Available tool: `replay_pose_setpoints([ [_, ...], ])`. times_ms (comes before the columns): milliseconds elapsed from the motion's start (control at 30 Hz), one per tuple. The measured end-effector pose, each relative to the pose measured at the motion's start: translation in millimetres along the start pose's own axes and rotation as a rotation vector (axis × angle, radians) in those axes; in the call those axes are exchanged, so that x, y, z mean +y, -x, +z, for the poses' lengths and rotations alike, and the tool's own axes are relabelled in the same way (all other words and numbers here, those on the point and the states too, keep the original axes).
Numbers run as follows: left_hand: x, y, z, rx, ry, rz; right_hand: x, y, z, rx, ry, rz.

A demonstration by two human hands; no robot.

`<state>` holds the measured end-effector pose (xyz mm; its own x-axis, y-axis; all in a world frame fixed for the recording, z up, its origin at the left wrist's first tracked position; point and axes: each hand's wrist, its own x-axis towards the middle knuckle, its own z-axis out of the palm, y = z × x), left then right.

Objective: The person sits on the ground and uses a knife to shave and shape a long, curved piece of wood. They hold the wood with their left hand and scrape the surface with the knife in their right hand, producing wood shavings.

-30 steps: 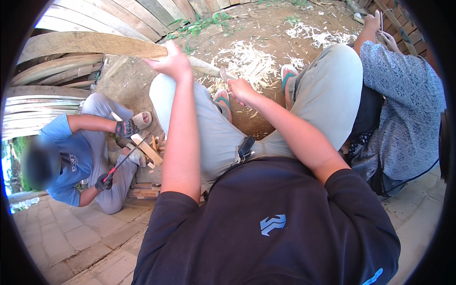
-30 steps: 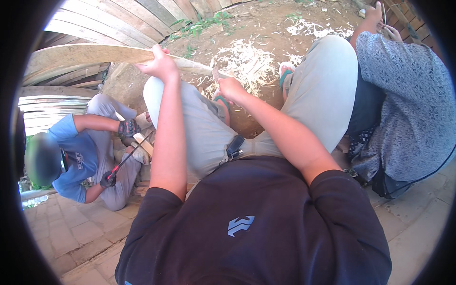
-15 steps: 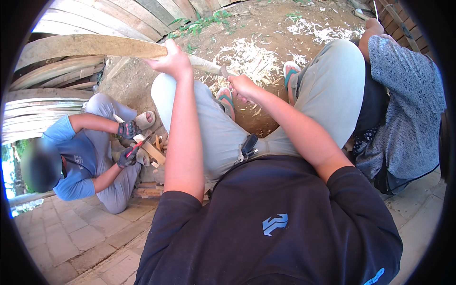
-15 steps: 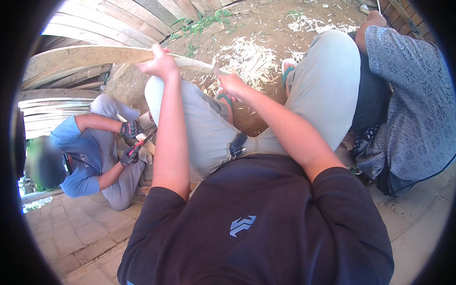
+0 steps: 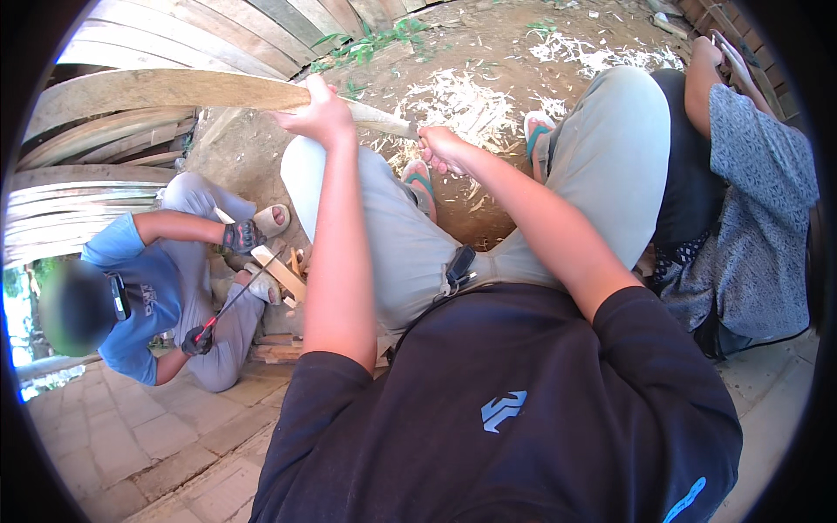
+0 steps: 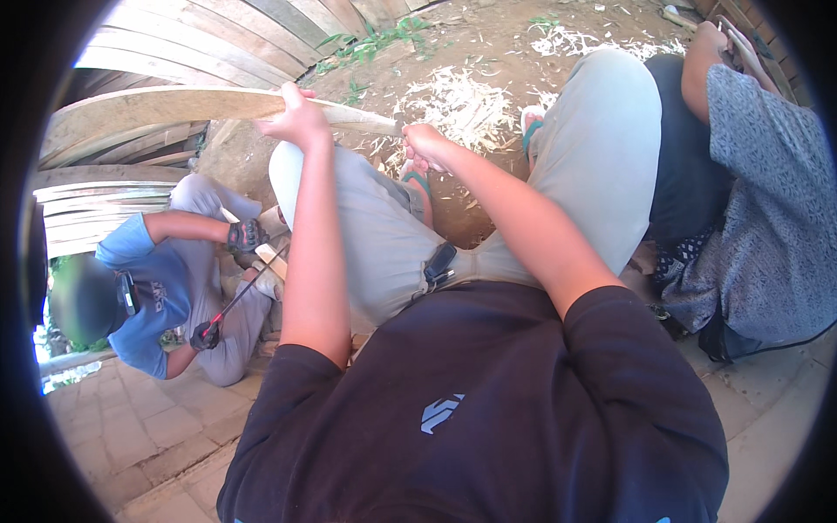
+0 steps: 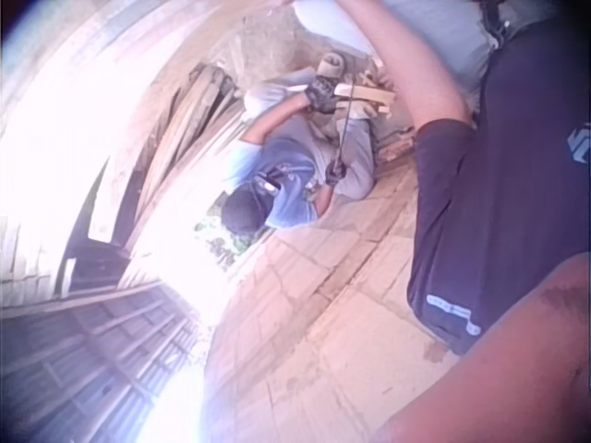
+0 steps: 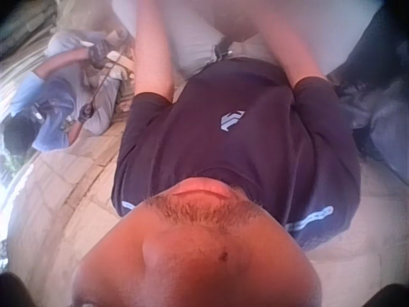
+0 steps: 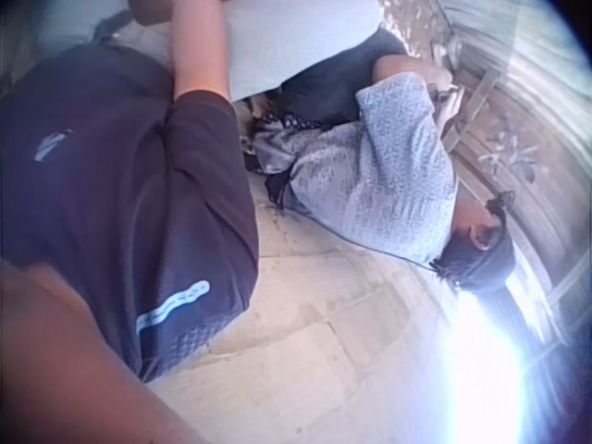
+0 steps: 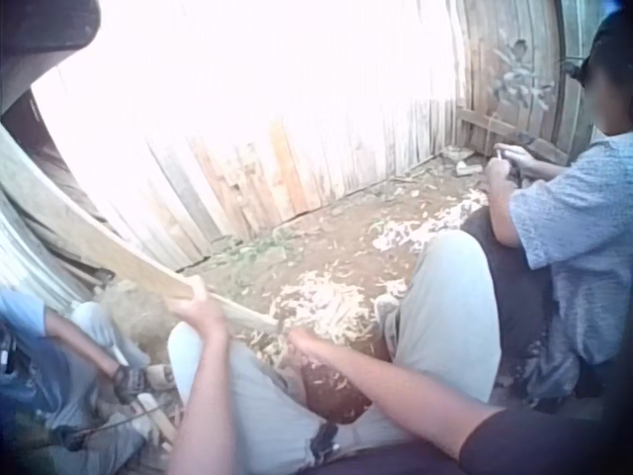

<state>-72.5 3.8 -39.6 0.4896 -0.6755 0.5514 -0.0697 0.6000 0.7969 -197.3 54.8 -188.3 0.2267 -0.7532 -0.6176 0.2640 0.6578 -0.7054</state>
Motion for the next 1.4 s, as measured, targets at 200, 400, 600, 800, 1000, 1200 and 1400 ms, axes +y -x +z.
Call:
replay_pose_setpoints([
  [200,-6,6,-2,0.033,0.003,0.115,9,16,11,0.031,0.025,0.002],
  [400,-15,-2,-2,0.081,-0.038,0.159,10,37,15,0.058,0.058,-0.054],
  [600,-12,-6,0,0.086,-0.03,0.13,-2,21,7,-0.013,-0.01,0.031],
  [800,-8,3,-6,0.06,-0.026,0.132,10,37,25,0.084,-0.011,-0.035],
  [1000,-1,-1,1,0.061,0.034,0.134,-1,36,19,0.084,0.018,-0.035],
  [1200,8,6,1,0.047,0.037,0.047,6,40,29,0.107,-0.075,-0.067],
  [1400,8,1,1,0.034,-0.017,0.075,-3,38,23,0.073,-0.045,-0.014],
])
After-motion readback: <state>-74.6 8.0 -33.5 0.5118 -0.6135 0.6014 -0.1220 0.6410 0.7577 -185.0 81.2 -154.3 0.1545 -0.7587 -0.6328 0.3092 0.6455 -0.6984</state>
